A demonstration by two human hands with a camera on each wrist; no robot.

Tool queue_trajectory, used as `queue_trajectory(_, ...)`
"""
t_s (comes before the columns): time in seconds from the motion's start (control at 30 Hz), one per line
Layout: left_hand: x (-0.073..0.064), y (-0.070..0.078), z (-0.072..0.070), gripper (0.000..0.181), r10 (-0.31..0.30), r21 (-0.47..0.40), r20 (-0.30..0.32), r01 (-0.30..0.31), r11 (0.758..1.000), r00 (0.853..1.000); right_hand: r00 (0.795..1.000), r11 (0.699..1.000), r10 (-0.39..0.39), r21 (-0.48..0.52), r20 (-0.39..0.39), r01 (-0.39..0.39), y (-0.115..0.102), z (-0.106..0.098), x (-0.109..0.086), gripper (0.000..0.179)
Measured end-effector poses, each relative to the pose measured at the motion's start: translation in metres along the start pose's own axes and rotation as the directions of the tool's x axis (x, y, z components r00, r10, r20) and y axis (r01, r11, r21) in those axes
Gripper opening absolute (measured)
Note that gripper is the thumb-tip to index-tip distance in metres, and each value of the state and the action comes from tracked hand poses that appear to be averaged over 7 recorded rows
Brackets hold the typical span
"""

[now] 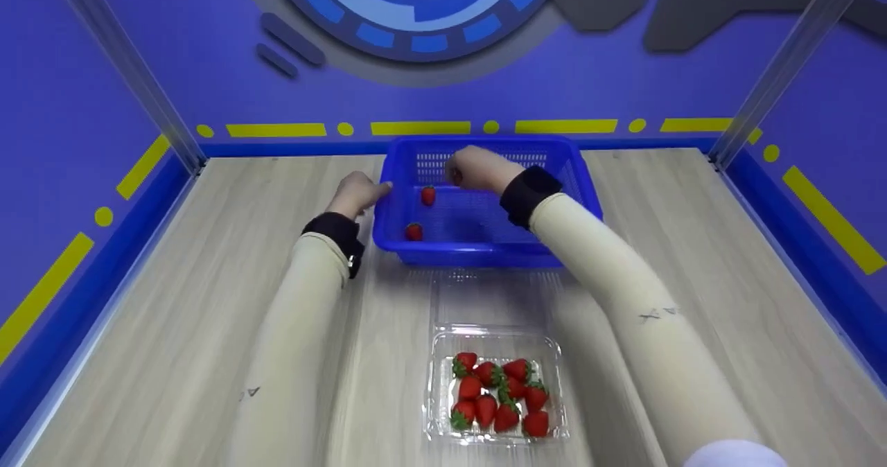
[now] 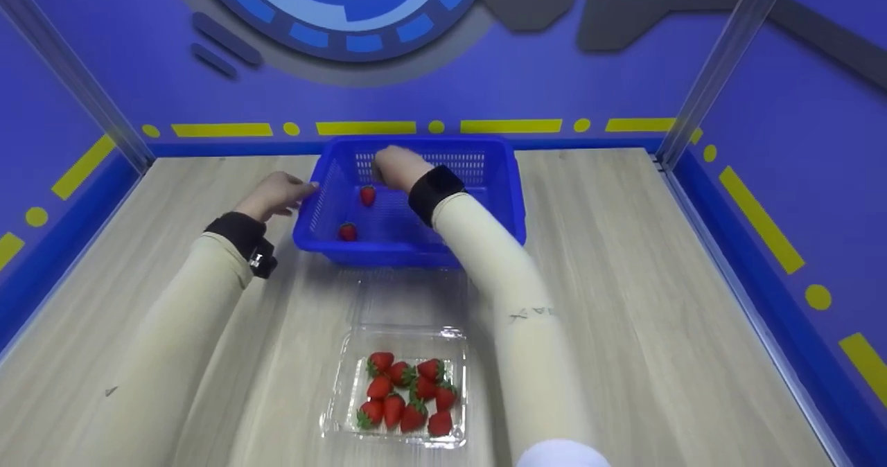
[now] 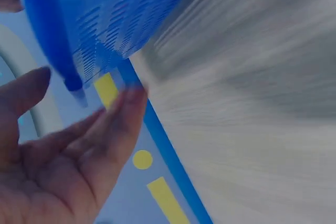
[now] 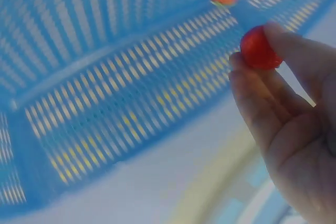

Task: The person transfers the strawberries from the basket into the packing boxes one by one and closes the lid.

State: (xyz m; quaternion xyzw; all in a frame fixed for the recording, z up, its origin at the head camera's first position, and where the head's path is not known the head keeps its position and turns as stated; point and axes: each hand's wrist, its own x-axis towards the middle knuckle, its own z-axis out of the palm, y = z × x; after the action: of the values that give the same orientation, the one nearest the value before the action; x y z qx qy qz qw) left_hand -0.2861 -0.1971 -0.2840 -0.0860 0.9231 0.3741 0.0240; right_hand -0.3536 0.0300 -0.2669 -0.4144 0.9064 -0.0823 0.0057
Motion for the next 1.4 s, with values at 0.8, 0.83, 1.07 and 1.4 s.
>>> queue_trajectory(0.8, -0.156, -0.007, 0.011, 0.042, 0.398, -0.201, 0.236, -0.356, 0.913, 0.887, 0.855, 0.878, -0.477, -0.162, -0.204, 0.451, -0.068, 0.013, -0.195, 0.014)
queue_trajectory(0.83, -0.158, -0.012, 0.017, 0.042, 0.39, -0.193, 0.255, -0.349, 0.917, 0.885, 0.846, 0.868, -0.493, -0.178, -0.202, 0.463, -0.068, 0.02, -0.199, 0.015)
queue_trajectory(1.07, -0.16, -0.04, 0.045, 0.038, 0.264, -0.145, 0.341, -0.227, 0.963, 0.902, 0.827, 0.835, -0.533, -0.269, -0.18, 0.479, -0.071, 0.06, -0.218, 0.022)
queue_trajectory(1.4, -0.163, -0.062, 0.084, 0.03, 0.152, -0.242, 0.455, -0.043, 0.969, 0.878, 0.868, 0.817, -0.492, -0.379, -0.066, 0.435, -0.075, 0.092, -0.228, 0.025)
